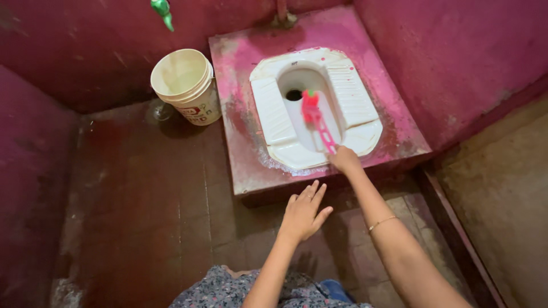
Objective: The person scrubs a white squat toilet with a pink long-handled brush. They repeatedly scrub the rim, sides, and footrests of the toilet bowl in a small bathroom with pink walls and a bucket nearby.
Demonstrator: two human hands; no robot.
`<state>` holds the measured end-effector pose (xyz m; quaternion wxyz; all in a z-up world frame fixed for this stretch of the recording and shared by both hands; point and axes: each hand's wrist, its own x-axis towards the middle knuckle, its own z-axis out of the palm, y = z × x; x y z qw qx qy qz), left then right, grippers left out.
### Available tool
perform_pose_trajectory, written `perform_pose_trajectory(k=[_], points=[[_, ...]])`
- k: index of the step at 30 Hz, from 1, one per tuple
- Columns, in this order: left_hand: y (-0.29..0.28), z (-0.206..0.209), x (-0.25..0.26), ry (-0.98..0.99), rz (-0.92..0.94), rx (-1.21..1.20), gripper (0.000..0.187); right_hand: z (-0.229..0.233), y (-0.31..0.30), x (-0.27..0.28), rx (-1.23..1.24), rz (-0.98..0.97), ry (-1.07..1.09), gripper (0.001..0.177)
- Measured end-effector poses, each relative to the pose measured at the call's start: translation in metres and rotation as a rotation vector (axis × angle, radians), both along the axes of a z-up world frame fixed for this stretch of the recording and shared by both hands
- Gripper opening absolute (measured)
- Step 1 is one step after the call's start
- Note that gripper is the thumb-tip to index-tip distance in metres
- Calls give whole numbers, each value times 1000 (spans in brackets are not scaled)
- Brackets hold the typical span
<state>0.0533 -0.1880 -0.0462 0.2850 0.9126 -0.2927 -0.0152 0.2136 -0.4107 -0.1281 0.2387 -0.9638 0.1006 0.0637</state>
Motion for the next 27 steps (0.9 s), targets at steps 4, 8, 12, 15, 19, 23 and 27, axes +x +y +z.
perform_pose_trajectory(k=[4, 8, 12, 15, 19, 23, 27], points=[[-4, 8, 2, -45, -24, -52, 70, 24, -14, -29, -46, 105, 101, 59], [-12, 11, -13, -46, -70, -50, 69, 47, -29, -56, -135, -103, 131, 53], [-25, 19, -10, -44, -117, -54, 69, 46, -15, -51, -185, -6, 61, 48], [-25, 20, -13, -102, -110, -97, 73, 44, -13, -51, -10, 175, 92, 53], [-18, 20, -15, -150, -84, -83, 75, 73, -39, -53, -36, 114, 181, 51], [-17, 24, -13, -145, -78, -67, 74, 91, -15, -75, -215, -89, 113, 45], [-18, 25, -15, -165, -84, -133, 75, 106, 0, -90, -86, 69, 227, 49]])
